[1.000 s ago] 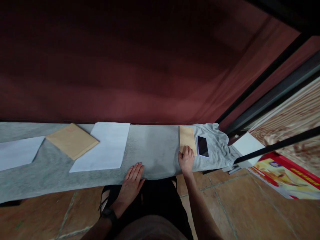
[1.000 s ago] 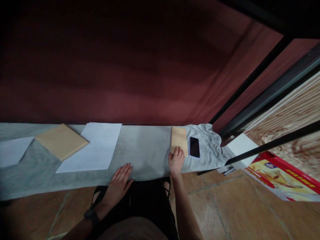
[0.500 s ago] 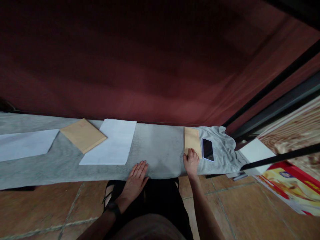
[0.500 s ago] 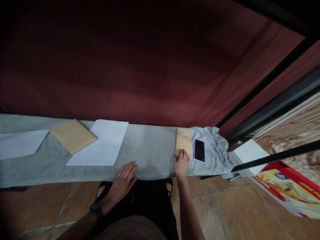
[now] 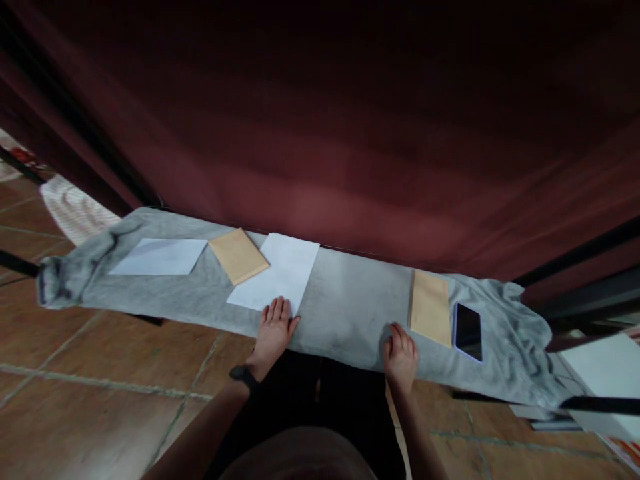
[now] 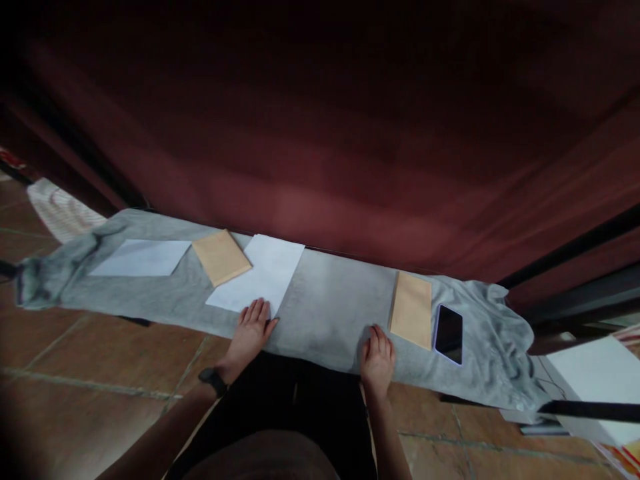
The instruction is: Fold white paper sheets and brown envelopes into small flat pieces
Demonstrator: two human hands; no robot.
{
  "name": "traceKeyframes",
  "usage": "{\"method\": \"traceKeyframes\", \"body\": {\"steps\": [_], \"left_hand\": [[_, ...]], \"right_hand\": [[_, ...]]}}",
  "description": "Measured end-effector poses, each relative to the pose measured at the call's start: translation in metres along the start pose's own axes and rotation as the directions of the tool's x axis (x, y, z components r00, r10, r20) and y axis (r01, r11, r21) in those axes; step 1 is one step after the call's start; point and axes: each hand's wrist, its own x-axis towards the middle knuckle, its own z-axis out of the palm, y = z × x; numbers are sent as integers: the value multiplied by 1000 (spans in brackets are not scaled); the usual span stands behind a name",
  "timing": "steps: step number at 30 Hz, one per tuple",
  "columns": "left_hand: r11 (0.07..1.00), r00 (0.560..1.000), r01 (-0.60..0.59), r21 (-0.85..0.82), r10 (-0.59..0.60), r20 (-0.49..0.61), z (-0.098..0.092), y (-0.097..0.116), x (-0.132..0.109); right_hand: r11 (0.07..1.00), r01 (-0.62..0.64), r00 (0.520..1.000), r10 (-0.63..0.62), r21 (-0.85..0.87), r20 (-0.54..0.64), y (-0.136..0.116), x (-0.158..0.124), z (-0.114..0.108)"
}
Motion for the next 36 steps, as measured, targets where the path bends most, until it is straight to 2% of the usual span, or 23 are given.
{"method": "traceKeyframes", "body": {"steps": [6, 13, 19, 23, 26, 29, 32, 34, 36], "left_hand": [[997, 998, -46, 67, 43, 44, -4, -2, 1], [991, 984, -135, -17, 136, 114, -21, -15, -4], [980, 963, -197, 5, 193, 191, -30, -13, -15], [963, 943, -266, -37, 268, 195, -41, -18, -16], [968, 953, -242, -59, 249, 172, -47, -18, -14], [963, 957, -256, -86, 265, 120, -46, -3, -13], [917, 920, -365, -161, 382, 91, -38, 31, -16], [893, 903, -400, -206, 422, 78, -32, 58, -19], [871, 887, -430, -238, 457, 66, -26, 82, -22]], "right_hand": [[1000, -1, 1000, 1, -15, -3, -2, 2, -4], [1000, 4, 1000, -4, -13, -10, -1, 0, -2], [1000, 12, 999, -12, -2, -31, 0, 0, 0], [1000, 6, 1000, -6, 2, -17, -1, -1, -1], [1000, -4, 1000, 4, 18, -14, -1, -1, -2], [995, -43, 999, 44, 86, -7, -1, 2, -3], [958, -134, 991, 131, 253, 26, -8, 8, -5], [877, -214, 977, 189, 429, 100, -20, 13, -7], [736, -334, 942, 236, 589, 240, -36, 18, -8]]}}
